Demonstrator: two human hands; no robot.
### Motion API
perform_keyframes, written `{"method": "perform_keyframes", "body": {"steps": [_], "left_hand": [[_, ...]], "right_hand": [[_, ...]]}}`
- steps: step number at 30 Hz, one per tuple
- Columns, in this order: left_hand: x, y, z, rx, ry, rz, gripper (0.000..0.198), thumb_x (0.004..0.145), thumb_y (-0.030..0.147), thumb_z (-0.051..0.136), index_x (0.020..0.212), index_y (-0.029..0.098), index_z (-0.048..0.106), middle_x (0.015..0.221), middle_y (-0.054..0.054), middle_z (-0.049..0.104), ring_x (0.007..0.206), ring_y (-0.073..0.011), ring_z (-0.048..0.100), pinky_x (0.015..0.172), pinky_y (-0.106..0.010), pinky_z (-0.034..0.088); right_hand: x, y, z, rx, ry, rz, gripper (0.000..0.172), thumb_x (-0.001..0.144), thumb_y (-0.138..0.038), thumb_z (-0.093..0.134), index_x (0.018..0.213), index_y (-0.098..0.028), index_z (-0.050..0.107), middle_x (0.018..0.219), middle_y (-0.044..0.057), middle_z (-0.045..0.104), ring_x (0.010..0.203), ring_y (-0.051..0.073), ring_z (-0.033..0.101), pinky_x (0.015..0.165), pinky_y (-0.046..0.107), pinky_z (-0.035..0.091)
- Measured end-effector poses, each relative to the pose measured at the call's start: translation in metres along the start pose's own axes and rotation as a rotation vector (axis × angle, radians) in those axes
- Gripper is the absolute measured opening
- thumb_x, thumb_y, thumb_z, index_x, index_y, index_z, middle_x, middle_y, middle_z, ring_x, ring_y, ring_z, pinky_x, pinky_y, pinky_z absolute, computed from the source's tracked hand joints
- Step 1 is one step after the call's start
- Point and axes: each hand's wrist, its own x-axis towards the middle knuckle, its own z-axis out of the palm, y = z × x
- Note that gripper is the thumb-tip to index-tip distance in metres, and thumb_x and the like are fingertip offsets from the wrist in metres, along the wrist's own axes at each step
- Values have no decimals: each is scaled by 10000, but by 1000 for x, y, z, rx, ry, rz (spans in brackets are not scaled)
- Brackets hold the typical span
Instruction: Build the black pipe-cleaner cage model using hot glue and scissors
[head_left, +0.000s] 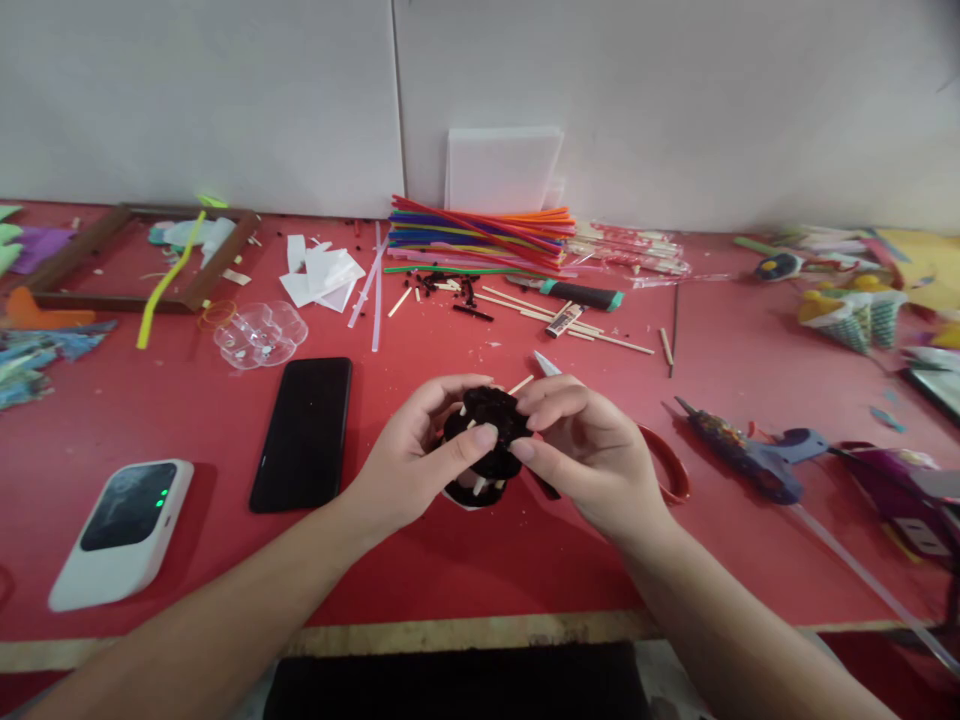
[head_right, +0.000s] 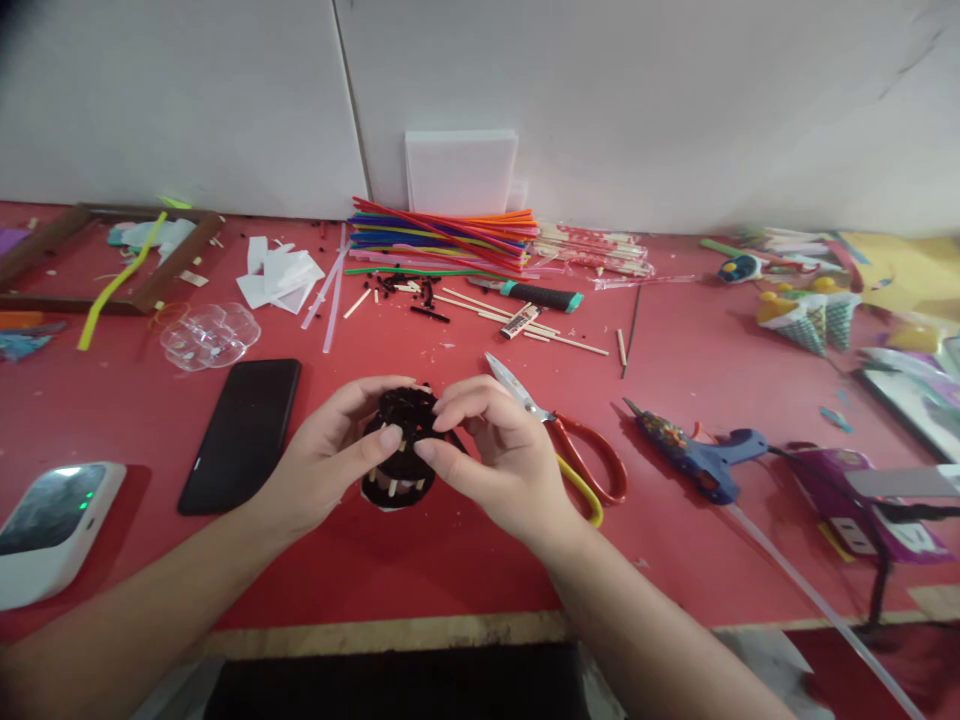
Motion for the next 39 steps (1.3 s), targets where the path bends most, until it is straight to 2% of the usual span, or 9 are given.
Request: {"method": "perform_keyframes", "body": {"steps": [6, 12, 17, 23, 28, 31, 35, 39], "left_hand": [[0, 2, 1, -13, 23, -30, 479, 883, 497, 827, 1255, 247, 658, 1159, -59, 760, 1001, -188, 735, 763, -280, 614], [0, 1, 1, 30, 41, -21, 415, 914, 451, 801, 1238, 241, 650, 1234, -68, 756, 1151, -217, 719, 914, -328, 588], [1, 1, 0, 96, 52, -5, 418, 925, 440, 782, 1254, 232, 628, 1288, -89, 730, 1217, -239, 689, 989, -372, 563], [-2, 0, 1, 202, 72, 50, 436, 941, 469, 756, 1272, 224, 614, 1286, -108, 719, 1128, -235, 706, 907, -356, 585], [-5, -1, 2, 198, 66, 81, 413, 980, 468, 707, 1308, 231, 622, 1319, -113, 719, 1154, -253, 708, 926, -366, 589], [-7, 0, 0, 201, 39, 120, 401, 1013, 431, 653, 1363, 237, 612, 1403, -119, 689, 1237, -273, 683, 1015, -407, 574], [-8, 0, -1, 324, 22, 231, 468, 992, 391, 679, 1417, 225, 571, 1473, -147, 629, 1333, -294, 625, 1129, -447, 511], [-7, 1, 1, 346, 29, 235, 499, 939, 386, 759, 1376, 223, 584, 1427, -143, 653, 1274, -279, 662, 1035, -385, 565]], "right_hand": [[-3, 1, -1, -158, 10, -62, 209, 864, -134, 819, 994, -295, 789, 1020, 23, 705, 987, 168, 722, 875, 329, 621], [-4, 0, 0, -295, 44, -95, 172, 871, -135, 796, 964, -278, 782, 998, 27, 728, 933, 175, 735, 862, 364, 616], [-3, -3, 4, -297, 69, -74, 121, 864, -144, 784, 918, -251, 766, 961, 31, 725, 890, 163, 734, 816, 340, 626], [-3, -4, 5, -298, 55, -76, 130, 861, -127, 770, 920, -242, 762, 948, 38, 720, 894, 168, 733, 789, 332, 640], [-4, -3, 4, -305, 42, -65, 123, 877, -142, 764, 945, -243, 771, 967, 46, 713, 903, 177, 736, 771, 336, 653], [-6, -2, 4, -292, 44, -70, 168, 877, -119, 757, 978, -253, 755, 978, 39, 704, 912, 168, 719, 795, 332, 650], [-9, 1, 5, -209, 56, -55, 246, 876, -92, 749, 1040, -268, 701, 996, 28, 684, 971, 166, 697, 831, 317, 652], [-11, 0, 5, -262, 51, -104, 265, 869, -89, 749, 1053, -267, 678, 1000, 37, 684, 976, 187, 690, 820, 343, 639]]}}
